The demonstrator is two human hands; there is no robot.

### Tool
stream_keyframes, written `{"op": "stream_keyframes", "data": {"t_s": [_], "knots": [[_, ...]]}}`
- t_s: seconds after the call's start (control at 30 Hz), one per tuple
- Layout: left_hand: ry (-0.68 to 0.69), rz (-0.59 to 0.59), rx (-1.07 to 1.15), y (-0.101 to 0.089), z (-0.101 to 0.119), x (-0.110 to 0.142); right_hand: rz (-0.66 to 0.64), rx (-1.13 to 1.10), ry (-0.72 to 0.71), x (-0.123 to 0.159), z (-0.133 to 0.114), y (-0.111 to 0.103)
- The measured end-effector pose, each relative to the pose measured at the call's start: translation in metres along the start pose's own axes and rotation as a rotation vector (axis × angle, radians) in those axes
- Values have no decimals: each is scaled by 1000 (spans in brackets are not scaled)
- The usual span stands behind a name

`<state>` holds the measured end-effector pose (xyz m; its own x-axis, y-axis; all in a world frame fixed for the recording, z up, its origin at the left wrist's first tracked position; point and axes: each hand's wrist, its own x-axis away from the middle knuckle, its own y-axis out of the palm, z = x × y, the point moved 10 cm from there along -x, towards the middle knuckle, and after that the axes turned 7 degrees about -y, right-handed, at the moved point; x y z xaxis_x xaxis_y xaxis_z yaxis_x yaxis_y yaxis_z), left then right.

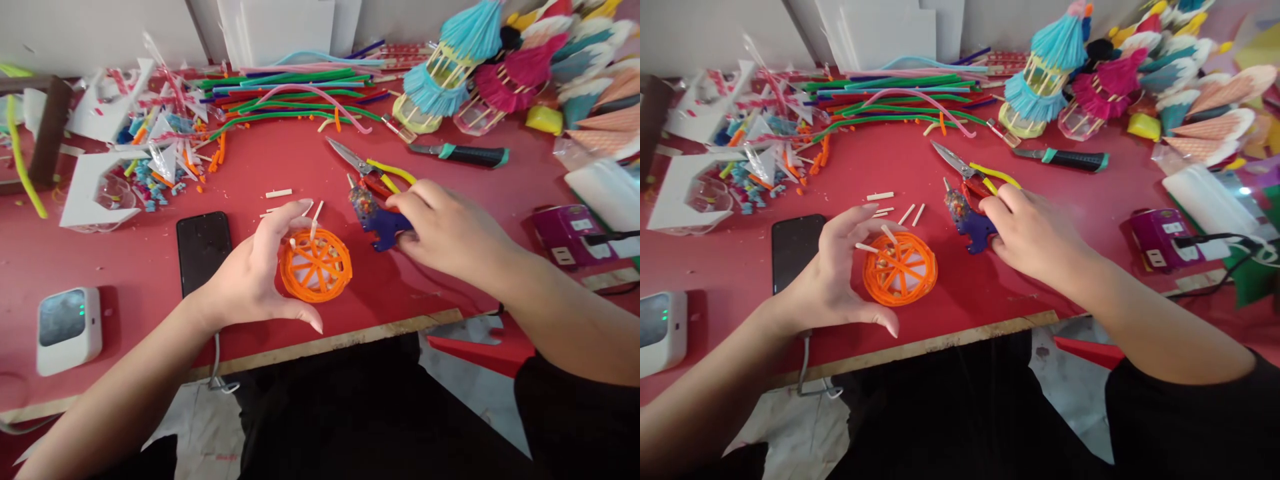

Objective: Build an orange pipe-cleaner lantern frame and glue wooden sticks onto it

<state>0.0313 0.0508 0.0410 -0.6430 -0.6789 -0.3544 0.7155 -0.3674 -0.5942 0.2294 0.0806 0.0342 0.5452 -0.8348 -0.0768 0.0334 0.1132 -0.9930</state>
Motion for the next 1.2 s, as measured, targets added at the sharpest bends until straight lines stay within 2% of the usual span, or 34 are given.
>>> {"op": "stream_keyframes", "data": {"t_s": [0.07, 0.13, 0.2, 0.27, 0.37, 0.67, 1.07, 1.2], "knots": [[-7, -23, 20, -1, 1, 0, 167, -76, -16, 4, 0, -23], [-8, -38, 36, -3, 1, 0, 347, -268, -68, 11, -1, -46], [1, -32, 38, -4, -1, 1, 412, -524, -103, 14, 0, -58], [29, -10, 23, -5, -1, 2, 377, -716, -115, 14, -2, -60], [48, 20, 13, -5, -2, 3, 312, -795, -179, 14, -14, -63], [41, 60, 29, -3, -2, 5, 258, -678, -125, 23, -21, -52], [62, 53, -34, -1, 1, 5, 232, -572, -188, 13, -33, -58], [86, 47, -50, -1, 4, 5, 222, -543, -156, 15, -30, -57]]}}
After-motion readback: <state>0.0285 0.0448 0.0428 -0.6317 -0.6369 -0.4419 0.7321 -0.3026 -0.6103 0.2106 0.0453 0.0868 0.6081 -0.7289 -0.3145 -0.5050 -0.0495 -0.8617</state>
